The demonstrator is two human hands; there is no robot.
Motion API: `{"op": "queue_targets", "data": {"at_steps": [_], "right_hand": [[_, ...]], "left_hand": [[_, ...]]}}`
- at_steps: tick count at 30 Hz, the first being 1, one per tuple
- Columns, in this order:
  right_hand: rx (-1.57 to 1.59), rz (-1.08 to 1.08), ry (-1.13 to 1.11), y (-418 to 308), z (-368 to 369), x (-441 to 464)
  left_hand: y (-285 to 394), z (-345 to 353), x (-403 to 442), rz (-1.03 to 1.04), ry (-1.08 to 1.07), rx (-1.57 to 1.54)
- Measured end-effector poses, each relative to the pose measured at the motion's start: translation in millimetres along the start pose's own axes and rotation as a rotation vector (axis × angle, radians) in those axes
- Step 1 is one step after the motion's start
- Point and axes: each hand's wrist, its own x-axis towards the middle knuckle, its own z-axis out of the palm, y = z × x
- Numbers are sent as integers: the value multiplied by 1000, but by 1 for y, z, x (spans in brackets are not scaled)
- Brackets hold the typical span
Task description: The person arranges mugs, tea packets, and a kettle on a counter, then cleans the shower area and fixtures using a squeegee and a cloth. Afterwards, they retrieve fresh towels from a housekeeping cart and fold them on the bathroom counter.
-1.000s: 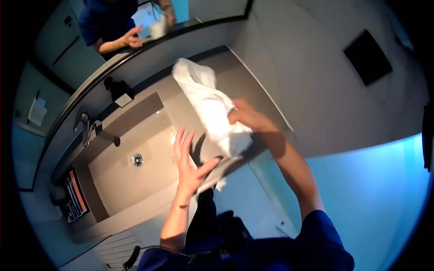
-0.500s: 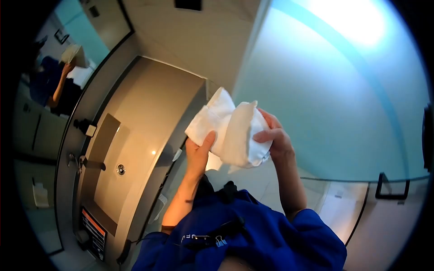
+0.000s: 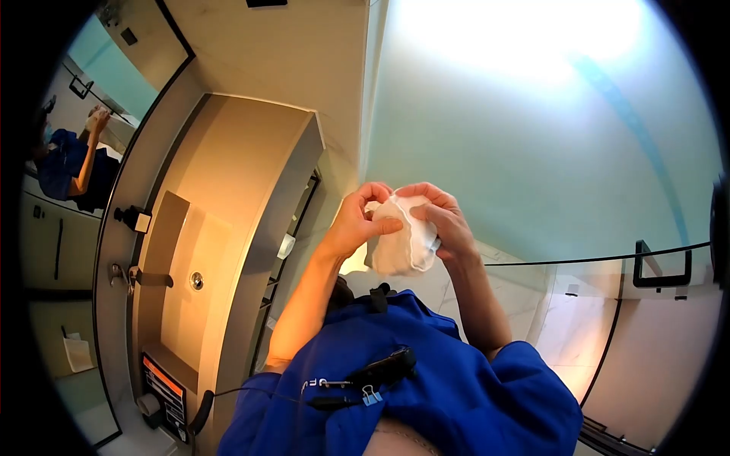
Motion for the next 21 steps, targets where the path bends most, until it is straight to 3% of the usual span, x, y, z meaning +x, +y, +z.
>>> {"op": "queue_targets", "data": {"at_steps": [3, 6, 10, 12, 14, 16, 21], "right_hand": [[89, -73, 107, 13, -9, 8], [216, -169, 167, 15, -17, 21], [205, -187, 105, 15, -10, 34], [166, -132, 53, 18, -2, 38], [186, -44, 35, 26, 4, 41], [173, 28, 19, 28, 10, 46], [57, 156, -105, 17, 11, 54]], "left_hand": [[4, -5, -7, -153, 220, 156], [26, -19, -42, -191, 108, -139], [12, -28, -73, -269, -46, -170], [10, -13, -68, -143, 116, 105], [1, -6, -49, 390, 287, 475], [19, 4, -45, 459, 467, 669], [14, -13, -36, 515, 363, 609]]}}
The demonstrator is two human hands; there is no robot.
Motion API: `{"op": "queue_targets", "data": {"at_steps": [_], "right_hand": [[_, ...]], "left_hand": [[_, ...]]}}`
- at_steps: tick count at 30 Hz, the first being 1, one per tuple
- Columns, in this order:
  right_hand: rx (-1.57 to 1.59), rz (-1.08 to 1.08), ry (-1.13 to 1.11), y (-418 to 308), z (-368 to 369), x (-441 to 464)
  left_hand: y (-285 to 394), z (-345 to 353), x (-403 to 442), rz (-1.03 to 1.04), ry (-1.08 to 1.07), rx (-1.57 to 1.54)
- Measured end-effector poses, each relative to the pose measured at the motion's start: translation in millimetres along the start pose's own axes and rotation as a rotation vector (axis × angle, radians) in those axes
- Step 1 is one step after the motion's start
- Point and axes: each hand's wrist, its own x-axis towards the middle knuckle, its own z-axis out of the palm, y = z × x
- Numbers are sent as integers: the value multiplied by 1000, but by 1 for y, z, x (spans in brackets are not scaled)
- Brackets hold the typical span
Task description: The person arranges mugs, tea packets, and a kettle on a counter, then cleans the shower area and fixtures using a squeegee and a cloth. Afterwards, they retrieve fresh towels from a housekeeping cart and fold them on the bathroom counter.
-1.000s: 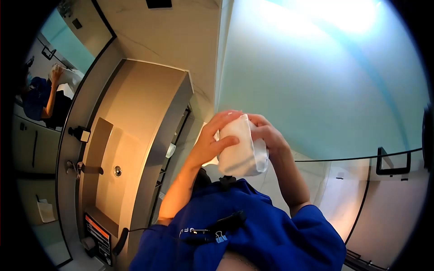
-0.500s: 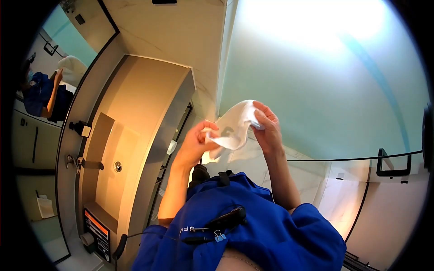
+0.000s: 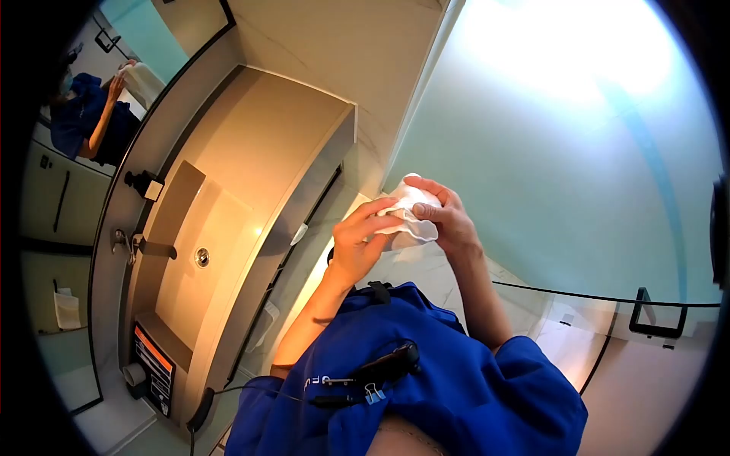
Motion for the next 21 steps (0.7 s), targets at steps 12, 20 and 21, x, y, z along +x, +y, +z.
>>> {"op": "queue_targets", "data": {"at_steps": [12, 20, 21], "right_hand": [[-521, -171, 16, -25, 21, 5], [-1454, -507, 232, -57, -24, 11], [-1527, -491, 210, -64, -21, 12]], "left_hand": [[2, -4, 10, -53, 63, 82], [1, -39, 18, 9, -3, 241], [4, -38, 21, 6, -43, 245]]}}
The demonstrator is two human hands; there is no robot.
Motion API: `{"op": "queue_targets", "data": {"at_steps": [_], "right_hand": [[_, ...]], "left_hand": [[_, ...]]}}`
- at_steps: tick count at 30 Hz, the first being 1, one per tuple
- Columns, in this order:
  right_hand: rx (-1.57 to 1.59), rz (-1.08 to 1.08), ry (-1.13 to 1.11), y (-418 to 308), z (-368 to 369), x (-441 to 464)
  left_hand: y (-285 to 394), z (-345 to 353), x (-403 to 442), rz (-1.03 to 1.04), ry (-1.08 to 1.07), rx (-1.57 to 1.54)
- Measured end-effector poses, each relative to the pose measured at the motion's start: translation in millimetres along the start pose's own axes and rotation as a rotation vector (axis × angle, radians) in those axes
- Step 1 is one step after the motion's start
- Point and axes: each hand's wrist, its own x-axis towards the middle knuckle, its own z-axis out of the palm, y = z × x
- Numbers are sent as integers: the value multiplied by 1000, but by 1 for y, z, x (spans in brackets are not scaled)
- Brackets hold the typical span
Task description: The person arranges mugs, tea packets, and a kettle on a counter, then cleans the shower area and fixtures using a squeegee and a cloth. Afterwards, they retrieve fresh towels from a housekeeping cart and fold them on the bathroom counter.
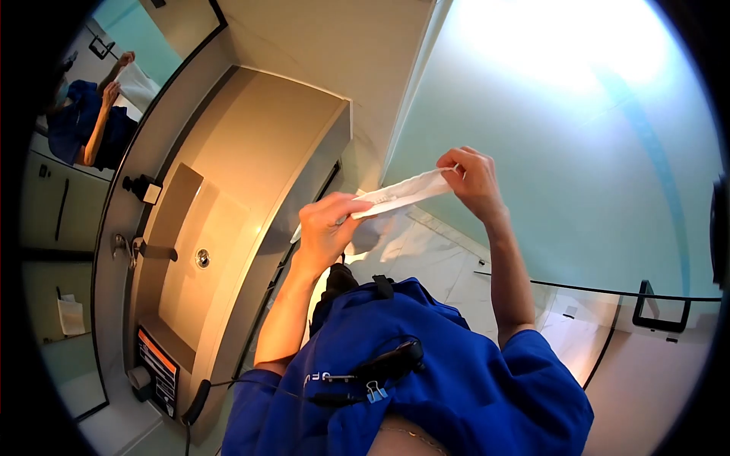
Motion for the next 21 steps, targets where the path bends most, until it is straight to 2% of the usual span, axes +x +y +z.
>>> {"op": "queue_targets", "data": {"at_steps": [1, 3, 5, 8, 10, 12, 14, 17, 21], "right_hand": [[-63, -19, -36, -6, -5, 3], [69, -241, 35, -39, -17, 3], [125, -472, 4, -68, -11, 6], [56, -517, -300, -73, -8, 18], [97, -447, -392, -88, -35, 32], [14, -540, -390, -100, -56, 45], [-83, -532, -377, -111, -69, 50], [-65, -555, -318, -114, -80, 52], [-291, -582, -42, -113, -85, 51]], "left_hand": [[4, 0, 3, 1, -38, 5], [8, 0, 12, 19, -23, -12], [28, -1, 21, -1, -67, -25], [41, -1, 41, 190, 64, -26], [51, -5, 59, 216, 90, -154], [59, -8, 71, 222, 89, -231], [61, -8, 79, 213, 80, -265], [64, -9, 88, 194, 31, -262], [75, -9, 93, 133, 26, -263]]}}
